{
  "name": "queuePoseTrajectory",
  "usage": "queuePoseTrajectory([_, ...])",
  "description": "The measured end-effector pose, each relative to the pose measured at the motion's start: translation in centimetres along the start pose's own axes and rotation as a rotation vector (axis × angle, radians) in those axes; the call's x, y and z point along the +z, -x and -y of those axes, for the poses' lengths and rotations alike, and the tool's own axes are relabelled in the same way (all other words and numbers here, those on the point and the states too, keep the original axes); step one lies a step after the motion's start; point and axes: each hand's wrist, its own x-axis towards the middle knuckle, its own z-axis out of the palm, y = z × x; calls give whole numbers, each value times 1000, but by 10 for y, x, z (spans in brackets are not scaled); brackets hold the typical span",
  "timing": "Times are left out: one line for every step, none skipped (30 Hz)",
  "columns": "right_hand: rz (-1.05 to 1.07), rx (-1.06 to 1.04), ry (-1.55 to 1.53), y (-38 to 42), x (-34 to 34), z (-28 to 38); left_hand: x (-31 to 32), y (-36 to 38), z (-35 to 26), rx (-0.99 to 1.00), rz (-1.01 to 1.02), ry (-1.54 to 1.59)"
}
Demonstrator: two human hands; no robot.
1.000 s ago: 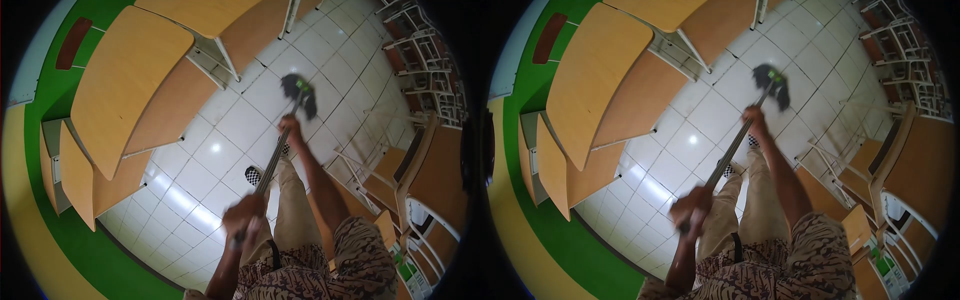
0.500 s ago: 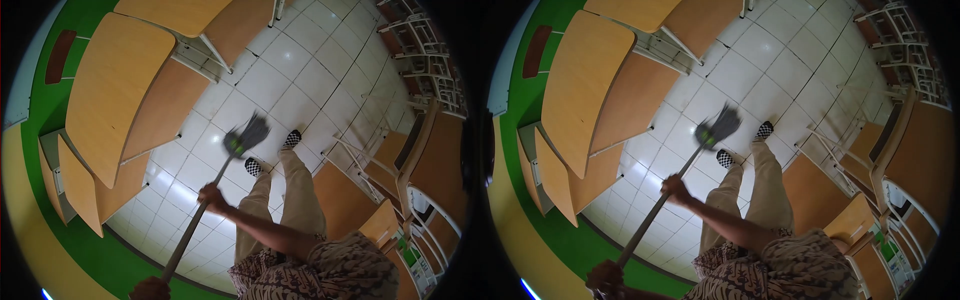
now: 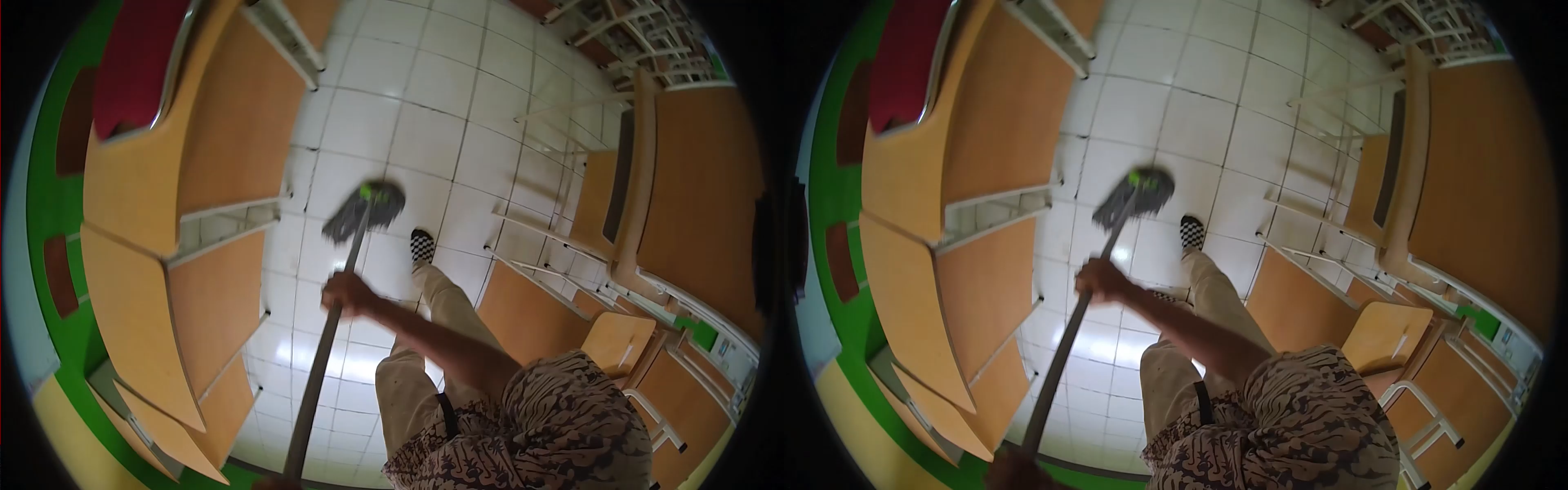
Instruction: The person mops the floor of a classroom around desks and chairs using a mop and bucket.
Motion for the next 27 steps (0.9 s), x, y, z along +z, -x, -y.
queuePoseTrajectory([-74, 93, 77, -22, -36, -37, 7, -5, 32, -11, 3, 5])
queuePoseTrajectory([-190, 22, 211, -44, -79, -73, 20, -8, 62, -31, -35, -277])
queuePoseTrajectory([-239, 69, 318, -65, -123, -102, 38, -23, 89, -186, 61, -235])
queuePoseTrajectory([-352, 63, 377, -81, -161, -137, 75, -36, 125, -173, 29, -157])
queuePoseTrajectory([-450, 13, 407, -95, -201, -168, 66, -57, 152, -231, 472, -551])
queuePoseTrajectory([-461, 53, 324, -103, -238, -198, 135, -75, 186, -36, 209, -503])
queuePoseTrajectory([-547, 55, 439, -107, -271, -221, 172, -73, 197, -603, -145, -464])
queuePoseTrajectory([-592, 76, 434, -102, -298, -233, 186, -79, 200, -597, -122, -460])
queuePoseTrajectory([-634, 56, 458, -95, -317, -242, 199, -92, 196, -590, 57, -562])
queuePoseTrajectory([-708, 76, 473, -82, -327, -245, 211, -107, 187, -577, 235, -665])
queuePoseTrajectory([-774, 95, 488, -68, -331, -238, 223, -121, 174, -564, 408, -764])
queuePoseTrajectory([-878, 151, 344, -51, -321, -233, 234, -133, 162, -548, 578, -859])
queuePoseTrajectory([-981, 206, 197, -33, -305, -221, 243, -141, 154, -528, 752, -952])
queuePoseTrajectory([-1083, 182, 240, -18, -292, -200, 249, -149, 150, -514, 764, -953])
queuePoseTrajectory([-1062, 243, 396, -4, -287, -164, 249, -158, 146, -460, 761, -738])
queuePoseTrajectory([-1039, 254, 376, 9, -278, -133, 245, -167, 143, -408, 751, -525])
queuePoseTrajectory([-1134, 252, 430, 18, -260, -121, 241, -177, 140, -357, 738, -314])
queuePoseTrajectory([-1154, 225, 438, 29, -245, -108, 236, -186, 138, -311, 721, -106])
queuePoseTrajectory([-1172, 199, 447, 35, -239, -101, 234, -193, 137, -266, 700, 103])
queuePoseTrajectory([-1183, 202, 445, 29, -244, -103, 238, -200, 137, -222, 674, 314])
queuePoseTrajectory([-1183, 158, 439, 22, -249, -107, 243, -204, 137, -221, 678, 315])
queuePoseTrajectory([-1185, 117, 434, 19, -255, -112, 250, -207, 138, -206, 620, 361])
queuePoseTrajectory([-1115, 114, 479, 15, -268, -119, 258, -209, 140, -191, 566, 407])
queuePoseTrajectory([-1121, 107, 465, 9, -281, -129, 265, -211, 143, -194, 549, 408])
queuePoseTrajectory([-1124, 102, 449, 3, -296, -136, 270, -214, 150, -199, 559, 409])
queuePoseTrajectory([-1118, 75, 494, -2, -313, -148, 277, -217, 158, -183, 556, 414])
queuePoseTrajectory([-1112, 49, 537, -6, -330, -157, 283, -217, 166, -169, 554, 418])
